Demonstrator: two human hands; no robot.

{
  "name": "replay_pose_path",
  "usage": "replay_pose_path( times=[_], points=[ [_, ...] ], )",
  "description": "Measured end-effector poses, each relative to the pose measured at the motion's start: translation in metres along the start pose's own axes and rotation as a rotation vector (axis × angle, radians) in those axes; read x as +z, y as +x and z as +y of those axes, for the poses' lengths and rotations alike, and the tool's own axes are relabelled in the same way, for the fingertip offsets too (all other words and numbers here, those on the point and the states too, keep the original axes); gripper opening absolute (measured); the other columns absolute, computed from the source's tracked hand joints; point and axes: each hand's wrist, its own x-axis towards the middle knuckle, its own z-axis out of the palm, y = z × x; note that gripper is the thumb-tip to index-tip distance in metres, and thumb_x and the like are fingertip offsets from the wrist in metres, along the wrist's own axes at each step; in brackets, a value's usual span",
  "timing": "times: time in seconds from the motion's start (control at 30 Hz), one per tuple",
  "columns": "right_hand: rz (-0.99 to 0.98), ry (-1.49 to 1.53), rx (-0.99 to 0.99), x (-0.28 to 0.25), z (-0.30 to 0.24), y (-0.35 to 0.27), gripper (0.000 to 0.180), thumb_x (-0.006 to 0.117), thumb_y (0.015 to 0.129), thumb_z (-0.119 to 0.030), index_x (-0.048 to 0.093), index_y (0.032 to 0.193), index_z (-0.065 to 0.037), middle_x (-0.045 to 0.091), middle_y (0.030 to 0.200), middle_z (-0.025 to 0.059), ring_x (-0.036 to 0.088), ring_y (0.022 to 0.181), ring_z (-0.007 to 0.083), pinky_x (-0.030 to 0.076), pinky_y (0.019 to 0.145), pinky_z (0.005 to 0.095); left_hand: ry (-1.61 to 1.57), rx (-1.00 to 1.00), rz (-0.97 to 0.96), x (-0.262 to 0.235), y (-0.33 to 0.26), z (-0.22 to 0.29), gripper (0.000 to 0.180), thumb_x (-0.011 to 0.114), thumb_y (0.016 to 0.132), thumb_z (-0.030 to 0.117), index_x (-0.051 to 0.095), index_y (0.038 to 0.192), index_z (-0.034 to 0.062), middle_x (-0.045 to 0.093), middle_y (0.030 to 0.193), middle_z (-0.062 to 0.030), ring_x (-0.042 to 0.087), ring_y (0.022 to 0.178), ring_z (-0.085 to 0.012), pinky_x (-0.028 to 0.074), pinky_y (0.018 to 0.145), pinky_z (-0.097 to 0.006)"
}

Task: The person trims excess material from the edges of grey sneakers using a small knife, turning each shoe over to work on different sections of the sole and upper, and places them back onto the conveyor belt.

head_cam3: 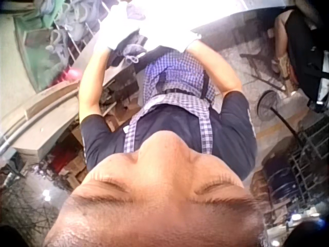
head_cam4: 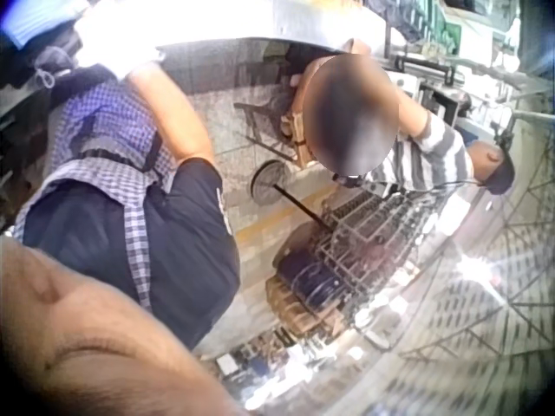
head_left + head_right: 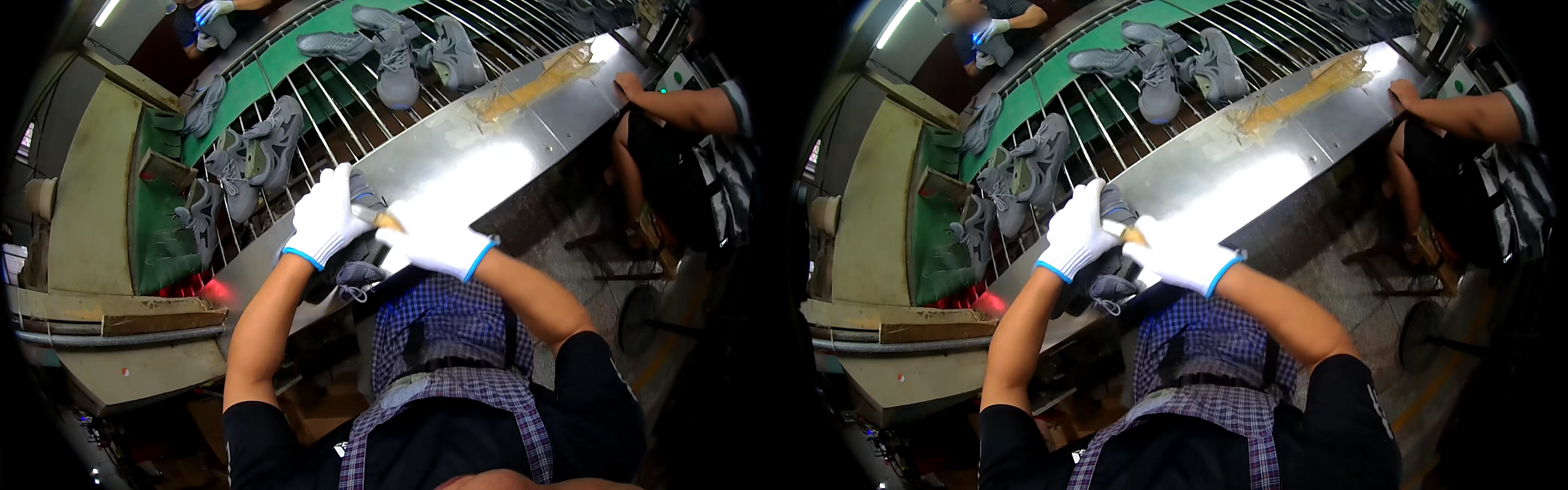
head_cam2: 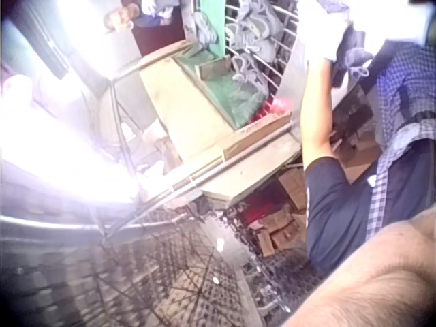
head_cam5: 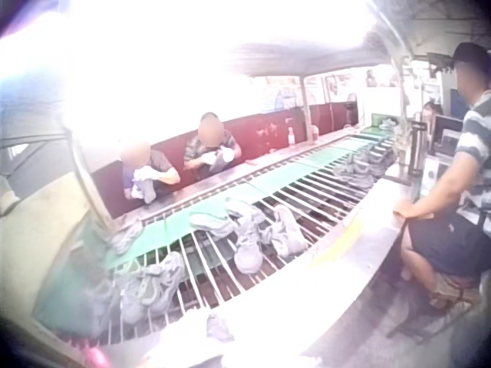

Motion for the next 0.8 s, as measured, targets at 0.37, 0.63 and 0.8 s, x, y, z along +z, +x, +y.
replay_pose_path(
  times=[0.37, 0.63, 0.8],
  points=[
    [-0.135, 0.33, 0.014, 0.025, 0.03, 0.005, 0.036, 0.044, 0.113, -0.036, 0.06, 0.111, -0.003, 0.063, 0.091, 0.0139, 0.063, 0.073, 0.0293, 0.053, 0.065, 0.0445, -0.009, 0.118, 0.004, -0.005, -0.01, 0.002, 0.096, 0.09, 0.074, 0.056, 0.051, 0.148, 0.0097, 0.063, 0.129, -0.0199, 0.073, 0.113, -0.0419, 0.06, 0.092, -0.052],
    [-0.096, -0.16, -0.223, 0.015, 0.006, -0.009, 0.04, 0.053, 0.11, -0.037, 0.065, 0.117, 0.001, 0.072, 0.096, 0.0235, 0.073, 0.088, 0.0424, 0.057, 0.079, 0.0506, -0.024, 0.25, -0.014, -0.006, -0.029, -0.001, 0.087, 0.09, 0.076, 0.047, 0.053, 0.15, 0.0198, 0.062, 0.131, -0.0179, 0.072, 0.115, -0.0413, 0.061, 0.093, -0.051],
    [0.007, 0.37, 0.249, 0.014, 0.012, -0.042, 0.051, 0.044, 0.113, -0.044, 0.068, 0.106, 0.0, 0.066, 0.076, 0.013, 0.063, 0.064, 0.0277, 0.056, 0.065, 0.0463, 0.005, 0.238, -0.09, -0.021, -0.041, 0.004, 0.073, 0.087, 0.08, 0.051, 0.063, 0.146, 0.0299, 0.061, 0.123, -0.0187, 0.071, 0.109, -0.0428, 0.061, 0.091, -0.052]
  ],
)
